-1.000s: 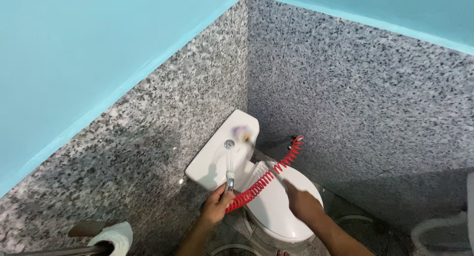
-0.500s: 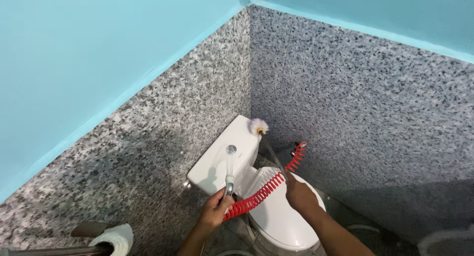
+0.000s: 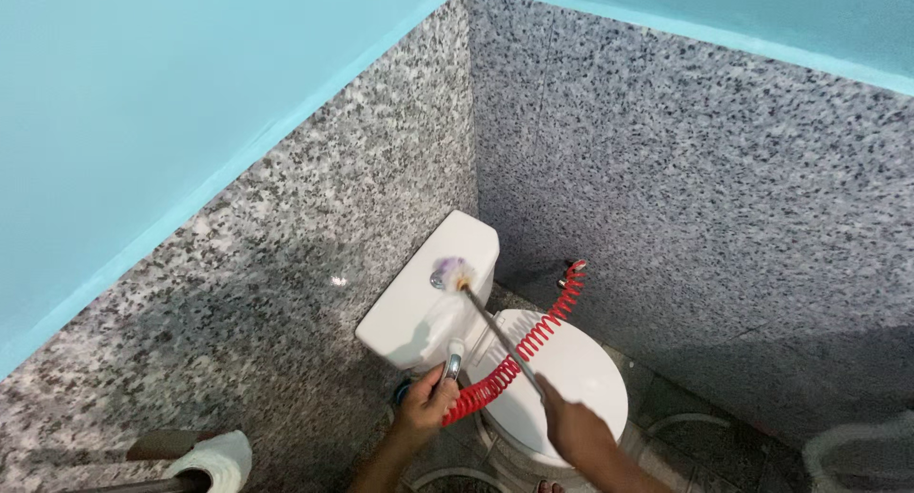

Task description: The person scrubs the toilet tank and seat using a toilet brush while simultaneously rinsing with a handheld bidet sprayer. The person repeatedly scrubs and rinses the exterior surfaces of the toilet.

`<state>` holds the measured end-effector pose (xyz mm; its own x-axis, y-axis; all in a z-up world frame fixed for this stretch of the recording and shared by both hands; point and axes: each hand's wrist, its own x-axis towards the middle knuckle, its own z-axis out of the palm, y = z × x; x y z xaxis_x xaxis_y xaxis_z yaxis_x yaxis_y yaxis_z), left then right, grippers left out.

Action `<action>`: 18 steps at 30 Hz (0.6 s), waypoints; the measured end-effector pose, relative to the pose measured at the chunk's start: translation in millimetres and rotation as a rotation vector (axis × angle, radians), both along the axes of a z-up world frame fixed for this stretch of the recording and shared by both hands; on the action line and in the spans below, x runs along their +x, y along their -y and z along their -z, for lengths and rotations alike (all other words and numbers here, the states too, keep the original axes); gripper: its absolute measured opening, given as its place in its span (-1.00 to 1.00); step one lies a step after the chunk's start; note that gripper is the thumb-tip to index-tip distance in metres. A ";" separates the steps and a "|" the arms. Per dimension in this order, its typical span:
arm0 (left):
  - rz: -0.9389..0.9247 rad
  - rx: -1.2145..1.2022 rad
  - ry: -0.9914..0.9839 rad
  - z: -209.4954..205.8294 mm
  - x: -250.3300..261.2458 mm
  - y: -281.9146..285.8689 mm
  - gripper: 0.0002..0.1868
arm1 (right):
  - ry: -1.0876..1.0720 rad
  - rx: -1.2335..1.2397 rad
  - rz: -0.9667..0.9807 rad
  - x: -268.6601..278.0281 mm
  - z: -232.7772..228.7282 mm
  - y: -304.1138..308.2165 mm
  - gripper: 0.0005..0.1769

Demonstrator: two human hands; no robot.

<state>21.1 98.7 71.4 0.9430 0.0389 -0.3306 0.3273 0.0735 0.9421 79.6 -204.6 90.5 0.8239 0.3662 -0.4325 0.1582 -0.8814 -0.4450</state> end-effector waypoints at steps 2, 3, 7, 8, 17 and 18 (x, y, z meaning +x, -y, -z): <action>-0.033 -0.037 0.070 8.1 -5.0 0.2 -0.59 | -0.025 -0.023 -0.012 3.9 6.4 0.1 -0.40; -0.047 -0.056 0.105 11.4 -5.3 0.7 -0.58 | -0.050 -0.050 0.007 6.2 9.5 0.7 -0.39; -0.172 0.040 -0.020 20.0 5.6 2.1 -0.47 | 0.078 0.059 0.190 5.7 19.2 7.0 -0.45; -0.156 0.092 -0.012 20.8 9.4 0.5 -0.46 | 0.087 0.064 0.159 1.1 20.0 8.5 -0.44; -0.077 0.135 -0.015 4.3 8.9 -1.0 -0.45 | -0.141 -0.033 -0.058 -5.5 10.7 5.4 -0.41; -0.051 0.158 -0.069 0.6 6.7 -1.4 -0.46 | -0.148 -0.040 -0.004 -1.0 11.3 4.3 -0.42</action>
<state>27.8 100.1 70.8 0.9139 0.1424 -0.3801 0.3908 -0.0556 0.9188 78.6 -209.0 79.2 0.7487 0.3492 -0.5635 0.0971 -0.8986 -0.4279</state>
